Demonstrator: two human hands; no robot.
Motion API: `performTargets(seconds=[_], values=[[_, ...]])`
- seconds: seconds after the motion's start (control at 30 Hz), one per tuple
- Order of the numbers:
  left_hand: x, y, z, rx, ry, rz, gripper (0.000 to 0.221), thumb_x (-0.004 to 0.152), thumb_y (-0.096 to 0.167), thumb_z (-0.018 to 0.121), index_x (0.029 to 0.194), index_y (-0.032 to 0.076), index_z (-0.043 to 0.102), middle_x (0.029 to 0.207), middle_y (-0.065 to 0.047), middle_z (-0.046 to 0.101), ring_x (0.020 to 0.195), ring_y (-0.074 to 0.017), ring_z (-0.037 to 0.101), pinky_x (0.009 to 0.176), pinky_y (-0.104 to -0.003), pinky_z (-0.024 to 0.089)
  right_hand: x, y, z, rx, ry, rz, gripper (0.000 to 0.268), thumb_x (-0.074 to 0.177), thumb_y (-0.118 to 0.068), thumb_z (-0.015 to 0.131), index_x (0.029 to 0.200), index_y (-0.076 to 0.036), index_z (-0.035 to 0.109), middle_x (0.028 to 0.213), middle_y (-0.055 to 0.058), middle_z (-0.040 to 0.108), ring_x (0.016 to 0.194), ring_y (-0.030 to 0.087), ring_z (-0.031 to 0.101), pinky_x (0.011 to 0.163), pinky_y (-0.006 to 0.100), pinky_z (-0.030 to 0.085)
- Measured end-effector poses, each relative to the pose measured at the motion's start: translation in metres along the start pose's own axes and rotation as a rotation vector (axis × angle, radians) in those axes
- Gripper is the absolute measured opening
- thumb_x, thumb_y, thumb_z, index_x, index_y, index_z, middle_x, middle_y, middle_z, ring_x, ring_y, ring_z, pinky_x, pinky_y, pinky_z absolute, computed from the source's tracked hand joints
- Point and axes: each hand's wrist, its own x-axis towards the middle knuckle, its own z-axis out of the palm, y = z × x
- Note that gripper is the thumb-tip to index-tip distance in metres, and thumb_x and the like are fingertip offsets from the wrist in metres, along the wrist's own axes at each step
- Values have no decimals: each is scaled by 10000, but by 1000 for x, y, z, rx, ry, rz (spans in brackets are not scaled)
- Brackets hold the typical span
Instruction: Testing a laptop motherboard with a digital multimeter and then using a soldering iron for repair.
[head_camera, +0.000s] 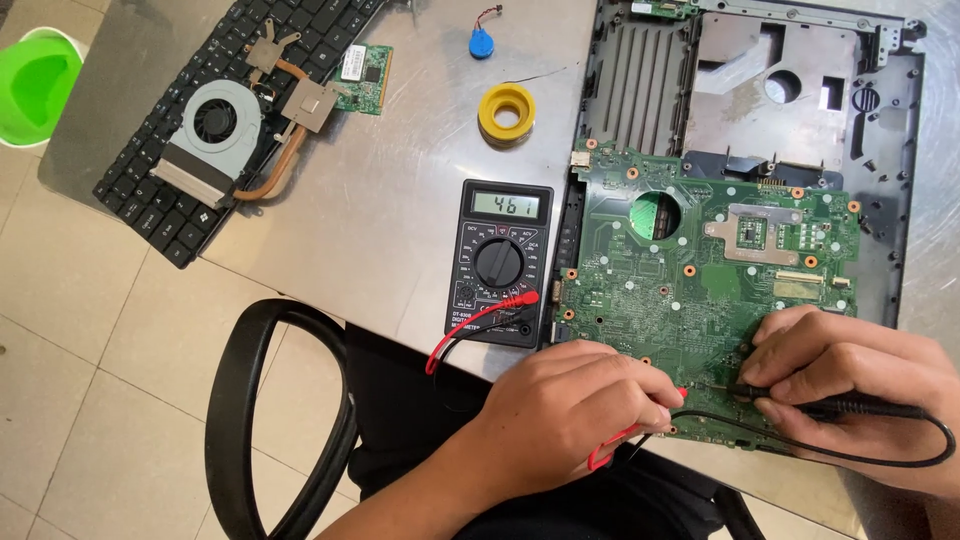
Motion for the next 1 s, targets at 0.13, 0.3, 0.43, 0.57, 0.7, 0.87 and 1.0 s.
performTargets(seconds=[0.13,0.3,0.43,0.57,0.7,0.87,1.0], values=[[-1,0,0,-3,7,-4,94,1095,-11,580,1098,81,601,1210,-100,701,1003,-311,731,967,-464,570,-2,1,0,-30,-8,8,149,737,-79,757,733,-104,610,791,62,722,683,162,738,816,346,663],[0,-1,0,-5,7,-3,78,1100,10,578,1095,83,604,1206,-101,703,997,-310,731,964,-462,572,-2,2,0,-24,2,-5,136,741,-80,752,752,-104,619,806,63,728,682,169,727,824,349,658],[0,0,0,-2,6,-5,81,1096,7,584,1085,83,609,1204,-96,703,989,-302,733,962,-458,569,-3,4,0,-32,-3,-6,131,745,-86,752,763,-103,624,810,59,729,685,168,725,826,349,665],[0,1,0,6,11,-9,89,1094,0,582,1076,83,607,1202,-92,705,979,-310,724,953,-452,568,-4,5,1,-9,4,-12,141,739,-82,761,760,-110,624,812,58,733,686,172,722,813,333,666],[0,0,0,-1,9,-4,103,1083,-25,592,1084,78,597,1200,-98,704,985,-314,725,967,-459,571,-3,5,1,-18,12,-30,137,742,-73,752,756,-107,620,803,65,724,679,162,725,804,338,666],[1,1,-1,1,8,-9,88,1092,-2,585,1075,81,612,1202,-93,702,984,-316,728,959,-461,567,-2,2,0,-42,-5,5,143,741,-88,758,743,-103,615,809,60,734,686,158,728,847,346,659],[1,0,-1,-1,6,-3,86,1095,3,584,1083,85,609,1205,-94,698,987,-305,729,965,-457,567,0,0,0,-30,-11,10,145,741,-78,755,744,-95,611,795,73,714,678,178,723,798,350,648]])
